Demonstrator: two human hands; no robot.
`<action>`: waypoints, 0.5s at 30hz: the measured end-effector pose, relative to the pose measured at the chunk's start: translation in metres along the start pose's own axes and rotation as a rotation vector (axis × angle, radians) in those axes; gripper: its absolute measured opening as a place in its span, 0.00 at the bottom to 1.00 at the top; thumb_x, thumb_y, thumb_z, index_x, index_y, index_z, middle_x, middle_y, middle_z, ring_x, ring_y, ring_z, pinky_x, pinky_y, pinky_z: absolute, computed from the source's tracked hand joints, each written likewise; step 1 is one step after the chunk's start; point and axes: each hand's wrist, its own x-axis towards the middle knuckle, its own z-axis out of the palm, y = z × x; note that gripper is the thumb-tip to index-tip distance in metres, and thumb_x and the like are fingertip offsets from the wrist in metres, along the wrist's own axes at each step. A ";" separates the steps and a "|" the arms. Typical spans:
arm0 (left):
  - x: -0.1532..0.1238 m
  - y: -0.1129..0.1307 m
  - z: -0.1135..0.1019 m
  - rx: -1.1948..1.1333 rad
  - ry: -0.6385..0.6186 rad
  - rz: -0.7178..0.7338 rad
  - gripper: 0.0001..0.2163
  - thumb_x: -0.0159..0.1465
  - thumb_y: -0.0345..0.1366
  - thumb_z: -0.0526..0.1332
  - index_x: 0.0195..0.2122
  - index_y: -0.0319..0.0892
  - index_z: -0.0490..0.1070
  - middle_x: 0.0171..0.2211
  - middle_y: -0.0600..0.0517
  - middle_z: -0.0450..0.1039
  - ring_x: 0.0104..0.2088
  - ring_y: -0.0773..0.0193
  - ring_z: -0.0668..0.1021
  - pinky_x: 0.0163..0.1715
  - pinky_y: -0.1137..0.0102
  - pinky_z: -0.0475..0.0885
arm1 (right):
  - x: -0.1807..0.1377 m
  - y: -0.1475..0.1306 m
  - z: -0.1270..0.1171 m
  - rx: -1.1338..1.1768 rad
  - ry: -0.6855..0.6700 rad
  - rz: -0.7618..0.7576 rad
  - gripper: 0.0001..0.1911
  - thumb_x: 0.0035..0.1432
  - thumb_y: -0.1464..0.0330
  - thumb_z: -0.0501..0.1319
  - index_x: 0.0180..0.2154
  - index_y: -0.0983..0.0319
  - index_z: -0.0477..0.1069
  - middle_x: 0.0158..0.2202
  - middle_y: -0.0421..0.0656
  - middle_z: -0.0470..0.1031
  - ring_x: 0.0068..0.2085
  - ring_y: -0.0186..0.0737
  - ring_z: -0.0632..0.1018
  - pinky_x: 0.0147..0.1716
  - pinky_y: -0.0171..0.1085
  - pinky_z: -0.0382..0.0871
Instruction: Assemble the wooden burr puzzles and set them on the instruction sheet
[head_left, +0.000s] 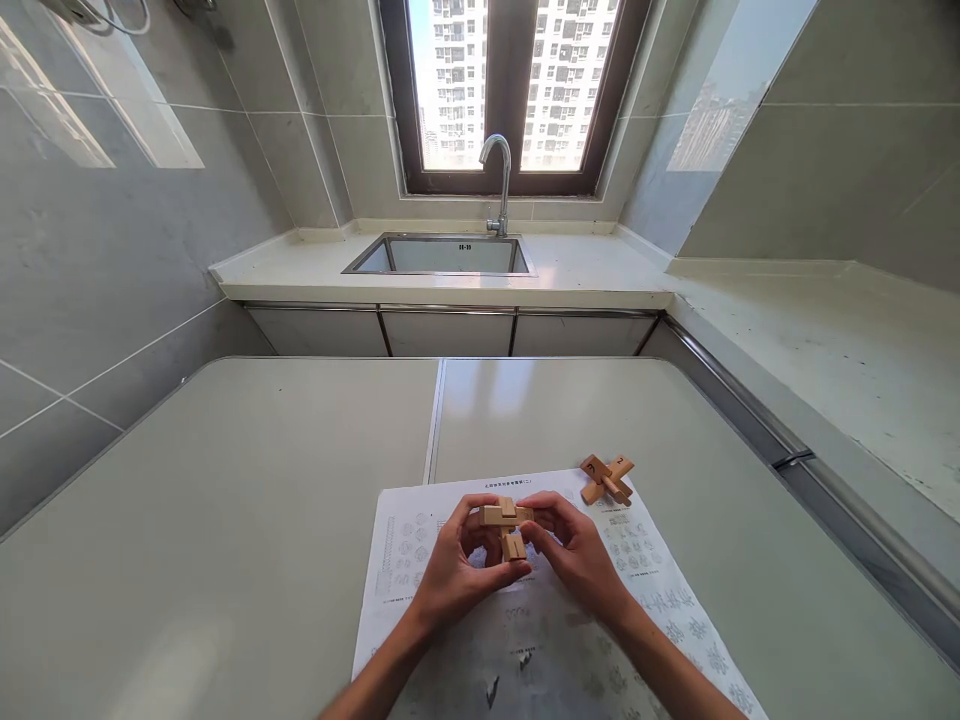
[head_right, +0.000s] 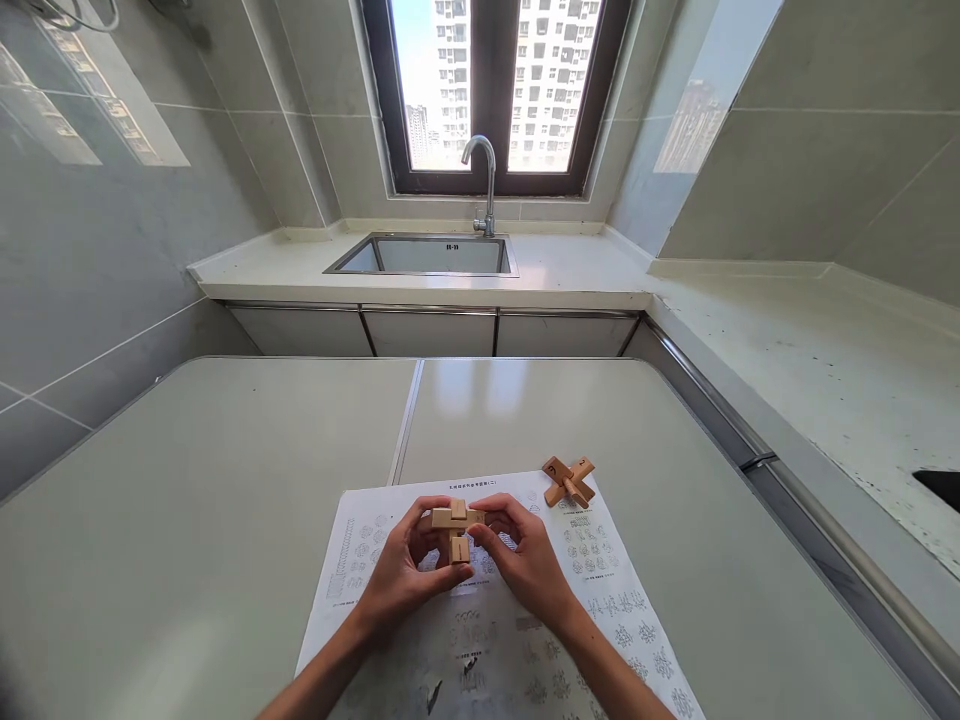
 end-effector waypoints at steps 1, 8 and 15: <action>0.000 0.000 0.000 -0.002 0.005 -0.006 0.28 0.54 0.36 0.76 0.52 0.44 0.65 0.33 0.55 0.75 0.29 0.70 0.72 0.33 0.71 0.71 | 0.000 0.000 0.000 0.007 0.002 0.004 0.15 0.64 0.55 0.66 0.46 0.57 0.74 0.42 0.46 0.81 0.43 0.46 0.82 0.43 0.42 0.78; 0.000 -0.003 -0.001 0.002 -0.002 0.003 0.29 0.53 0.36 0.77 0.52 0.44 0.65 0.33 0.55 0.75 0.29 0.69 0.72 0.34 0.70 0.71 | 0.001 0.001 -0.001 -0.012 -0.014 0.030 0.15 0.65 0.55 0.65 0.46 0.59 0.74 0.40 0.45 0.81 0.38 0.43 0.81 0.41 0.41 0.77; 0.000 -0.003 -0.003 0.004 -0.033 0.010 0.29 0.54 0.36 0.76 0.53 0.45 0.65 0.32 0.56 0.74 0.29 0.69 0.71 0.34 0.70 0.71 | 0.000 -0.001 -0.002 -0.015 -0.032 0.044 0.16 0.65 0.54 0.64 0.47 0.59 0.74 0.41 0.46 0.81 0.40 0.44 0.80 0.42 0.42 0.76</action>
